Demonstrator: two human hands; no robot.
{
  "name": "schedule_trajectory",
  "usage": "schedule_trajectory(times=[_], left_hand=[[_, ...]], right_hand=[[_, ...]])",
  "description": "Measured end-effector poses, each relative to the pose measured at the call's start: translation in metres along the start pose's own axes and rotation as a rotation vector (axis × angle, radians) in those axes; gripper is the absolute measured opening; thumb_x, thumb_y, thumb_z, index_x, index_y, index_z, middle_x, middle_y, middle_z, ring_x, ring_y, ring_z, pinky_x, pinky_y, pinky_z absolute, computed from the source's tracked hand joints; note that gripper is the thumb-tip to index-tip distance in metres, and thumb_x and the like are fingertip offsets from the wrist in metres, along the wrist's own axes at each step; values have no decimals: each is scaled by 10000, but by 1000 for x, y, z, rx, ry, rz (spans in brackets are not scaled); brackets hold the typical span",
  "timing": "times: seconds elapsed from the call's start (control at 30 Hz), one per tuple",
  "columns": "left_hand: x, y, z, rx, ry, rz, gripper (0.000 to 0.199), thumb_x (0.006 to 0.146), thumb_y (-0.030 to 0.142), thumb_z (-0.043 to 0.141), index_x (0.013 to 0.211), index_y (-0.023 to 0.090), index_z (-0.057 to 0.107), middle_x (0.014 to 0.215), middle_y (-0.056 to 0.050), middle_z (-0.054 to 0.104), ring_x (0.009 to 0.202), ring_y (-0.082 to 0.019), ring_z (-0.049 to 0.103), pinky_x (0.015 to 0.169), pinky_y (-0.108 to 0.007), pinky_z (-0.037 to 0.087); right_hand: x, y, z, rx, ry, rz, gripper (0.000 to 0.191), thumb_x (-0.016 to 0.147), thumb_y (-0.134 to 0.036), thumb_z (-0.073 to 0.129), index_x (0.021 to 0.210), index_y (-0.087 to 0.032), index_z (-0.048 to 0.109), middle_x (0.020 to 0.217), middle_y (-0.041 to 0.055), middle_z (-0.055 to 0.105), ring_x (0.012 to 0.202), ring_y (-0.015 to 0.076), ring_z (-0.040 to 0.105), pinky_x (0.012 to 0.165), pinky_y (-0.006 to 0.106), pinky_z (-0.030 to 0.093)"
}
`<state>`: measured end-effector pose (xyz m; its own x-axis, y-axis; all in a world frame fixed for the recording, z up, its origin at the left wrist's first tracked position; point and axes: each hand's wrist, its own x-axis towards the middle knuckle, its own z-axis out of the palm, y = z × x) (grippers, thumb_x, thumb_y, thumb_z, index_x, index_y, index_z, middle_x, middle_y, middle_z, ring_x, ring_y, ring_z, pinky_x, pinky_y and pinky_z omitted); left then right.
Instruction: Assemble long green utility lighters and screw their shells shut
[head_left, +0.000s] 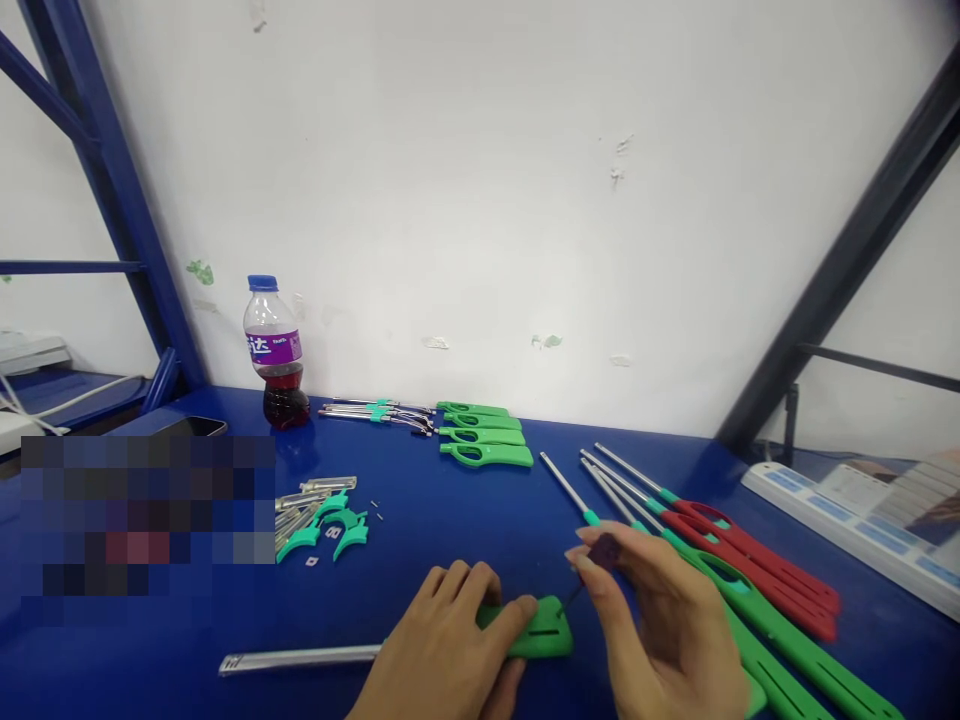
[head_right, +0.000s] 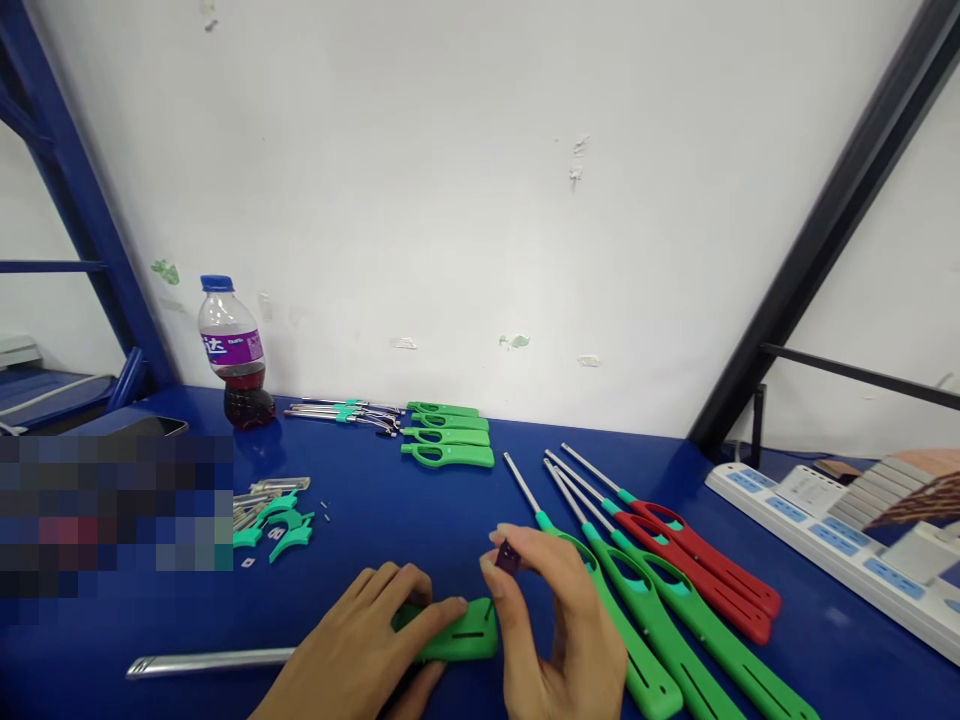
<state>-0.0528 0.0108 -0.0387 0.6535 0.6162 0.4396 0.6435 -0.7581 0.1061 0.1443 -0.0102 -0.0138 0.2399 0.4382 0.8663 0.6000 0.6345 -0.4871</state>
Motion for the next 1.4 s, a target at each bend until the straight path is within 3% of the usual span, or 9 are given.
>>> schedule_trajectory(times=[0.1, 0.23, 0.33, 0.47, 0.63, 0.83, 1.0, 1.2, 1.4], left_hand=[[0, -1, 1, 10, -4, 3, 564, 910, 142, 720, 1420, 342, 587, 1148, -9, 671, 938, -244, 637, 828, -380, 492], [-1, 0, 1, 41, 4, -2, 540, 911, 159, 747, 1397, 345, 599, 1142, -1, 670, 939, -241, 639, 851, -384, 499], [0, 1, -1, 52, 2, -16, 527, 914, 155, 757, 1378, 358, 611, 1158, 6, 670, 960, -239, 649, 861, -377, 505], [0, 1, 0, 50, -16, -26, 569, 909, 152, 758, 1410, 367, 594, 1161, 6, 675, 949, -240, 653, 848, -380, 508], [-1, 0, 3, 25, 20, 14, 539, 900, 153, 733, 1391, 331, 598, 1133, -19, 671, 911, -252, 637, 812, -389, 500], [0, 3, -3, 36, 1, -12, 558, 904, 119, 711, 1399, 340, 579, 1150, -10, 673, 944, -246, 643, 849, -383, 497], [1, 3, -3, 41, -8, -15, 531, 909, 130, 726, 1378, 339, 589, 1141, -7, 673, 936, -243, 644, 845, -381, 498], [0, 3, -4, 50, 2, -12, 543, 918, 142, 733, 1400, 345, 586, 1150, -2, 680, 939, -231, 648, 833, -358, 488], [-1, 0, 7, 56, 59, 5, 446, 954, 205, 721, 1367, 328, 608, 1115, -16, 663, 897, -228, 621, 818, -354, 486]], right_hand=[[3, 1, -1, -20, -17, -41, 265, 979, -203, 771, 1230, -289, 767, 1022, 35, 736, 871, 171, 751, 764, 283, 656], [3, -2, -3, -52, -110, 11, 270, 1069, -226, 619, 1295, -264, 762, 1183, 93, 791, 995, 220, 800, 755, 307, 678], [1, -4, 0, 5, -52, 42, 266, 1069, -178, 620, 1287, -254, 752, 1155, 78, 826, 957, 214, 821, 791, 325, 689], [3, -3, -2, 24, -19, -77, 287, 970, -135, 758, 1212, -285, 790, 1025, 45, 787, 865, 185, 787, 751, 295, 675], [4, -5, -4, -39, -103, -28, 298, 1057, -169, 631, 1286, -292, 776, 1198, 61, 828, 1014, 219, 826, 812, 307, 688], [6, -6, -2, -8, -22, -76, 339, 982, -108, 733, 1254, -301, 797, 1094, 45, 796, 889, 187, 798, 766, 296, 674], [7, -5, -7, -70, -124, -77, 360, 1057, -117, 602, 1327, -295, 761, 1248, 67, 794, 1122, 222, 791, 902, 328, 677], [8, -7, -4, -27, -44, -73, 326, 983, -121, 739, 1248, -301, 797, 1085, 55, 758, 882, 187, 777, 740, 293, 674], [8, -9, -5, -60, -80, -37, 294, 1063, -143, 583, 1210, -280, 798, 1247, 81, 799, 1131, 249, 787, 841, 340, 682]])
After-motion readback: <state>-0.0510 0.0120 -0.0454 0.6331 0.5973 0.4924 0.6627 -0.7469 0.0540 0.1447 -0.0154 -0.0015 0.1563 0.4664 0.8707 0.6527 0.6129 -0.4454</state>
